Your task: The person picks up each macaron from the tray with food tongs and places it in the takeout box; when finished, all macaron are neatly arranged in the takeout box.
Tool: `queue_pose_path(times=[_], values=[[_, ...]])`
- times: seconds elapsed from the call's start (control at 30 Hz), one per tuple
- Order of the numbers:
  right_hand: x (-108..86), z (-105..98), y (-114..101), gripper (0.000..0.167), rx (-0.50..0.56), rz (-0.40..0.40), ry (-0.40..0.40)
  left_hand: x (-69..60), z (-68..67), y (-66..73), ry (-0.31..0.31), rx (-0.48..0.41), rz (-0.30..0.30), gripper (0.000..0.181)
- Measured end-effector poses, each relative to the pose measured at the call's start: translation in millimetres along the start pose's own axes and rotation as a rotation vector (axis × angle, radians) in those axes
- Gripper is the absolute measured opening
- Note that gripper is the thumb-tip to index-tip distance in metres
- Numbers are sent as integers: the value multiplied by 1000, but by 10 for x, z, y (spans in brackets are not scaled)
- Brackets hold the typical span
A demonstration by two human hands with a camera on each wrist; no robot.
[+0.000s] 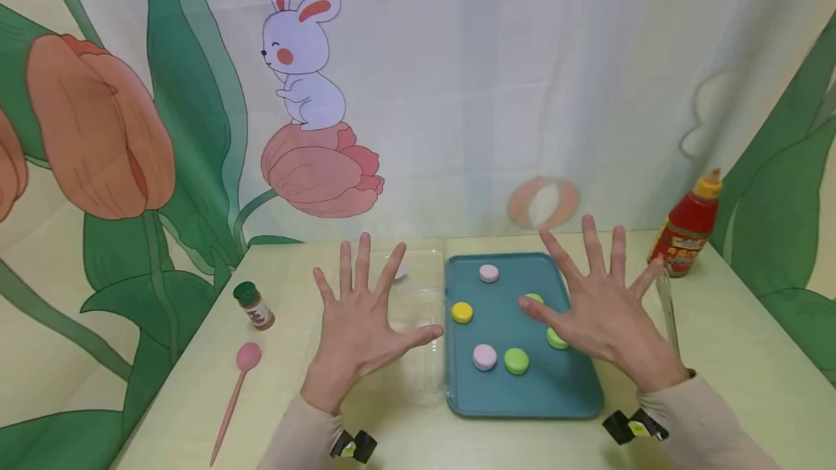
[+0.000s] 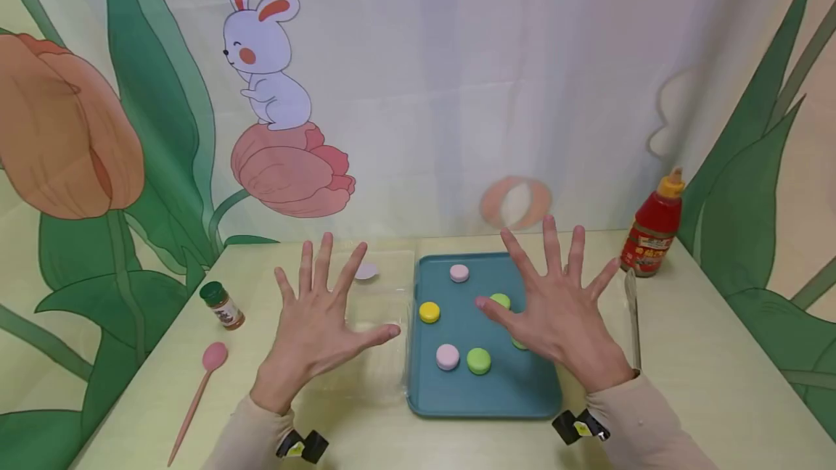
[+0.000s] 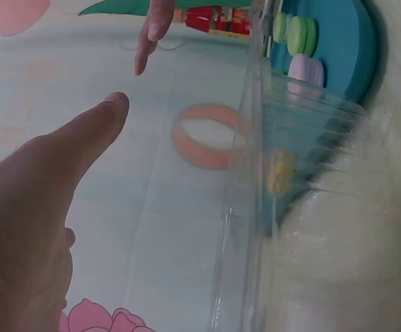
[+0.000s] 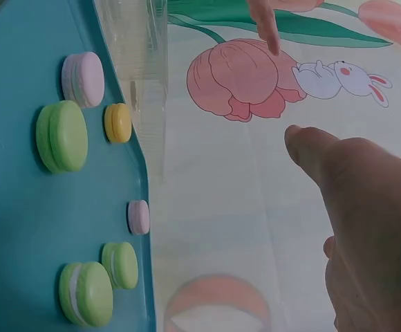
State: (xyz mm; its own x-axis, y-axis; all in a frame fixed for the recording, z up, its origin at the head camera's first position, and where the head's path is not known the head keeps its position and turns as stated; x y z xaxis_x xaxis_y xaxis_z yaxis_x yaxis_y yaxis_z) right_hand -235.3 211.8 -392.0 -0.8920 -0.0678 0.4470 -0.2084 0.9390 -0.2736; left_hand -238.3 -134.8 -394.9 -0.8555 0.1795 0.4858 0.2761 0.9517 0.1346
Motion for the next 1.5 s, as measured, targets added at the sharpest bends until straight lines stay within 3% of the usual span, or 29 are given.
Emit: queue_pose_path(times=[0.2, 0.33, 0.53, 0.67, 0.77, 0.93, 1.17, 1.4, 1.5], values=[[14, -163, 103, 109, -52, -18, 114, -7, -140, -124, 48, -25, -11, 130], [-5, -289, 204, 107, -89, -37, 195, -29, -258, -246, 115, -69, -21, 128], [-70, -405, 430, 98, 40, 31, 344, -127, -371, -509, 223, -179, -50, 116], [-180, -433, 642, 91, 155, 111, 418, -266, -354, -718, 202, -291, -103, 108], [-279, -426, 808, 90, 207, 169, 423, -410, -307, -866, 151, -377, -161, 105], [-459, -375, 1031, 88, 278, 250, 390, -678, -171, -1090, 109, -489, -235, 101], [-702, -124, 1281, 97, 264, 368, 243, -953, 78, -1247, 90, -732, -256, 95], [-853, 145, 1429, 119, 181, 492, 58, -1123, 233, -1296, 21, -748, -329, 95], [-885, 219, 1430, 125, 166, 497, 23, -1159, 276, -1302, 5, -745, -349, 97]])
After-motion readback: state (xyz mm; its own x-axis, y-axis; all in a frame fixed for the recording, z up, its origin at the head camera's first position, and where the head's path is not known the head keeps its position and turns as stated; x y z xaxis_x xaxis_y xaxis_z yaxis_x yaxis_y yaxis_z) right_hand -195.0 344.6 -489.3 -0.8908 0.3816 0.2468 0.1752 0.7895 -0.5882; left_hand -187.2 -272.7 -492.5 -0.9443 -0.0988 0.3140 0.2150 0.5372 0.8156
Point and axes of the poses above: each hand's wrist, its own x-axis towards the middle knuckle, its own z-axis out of the palm, y = z × x, the point moved 3 cm from there along x, towards the middle knuckle, and after that the axes turned 12 degrees about y, right-handed, at the moved point
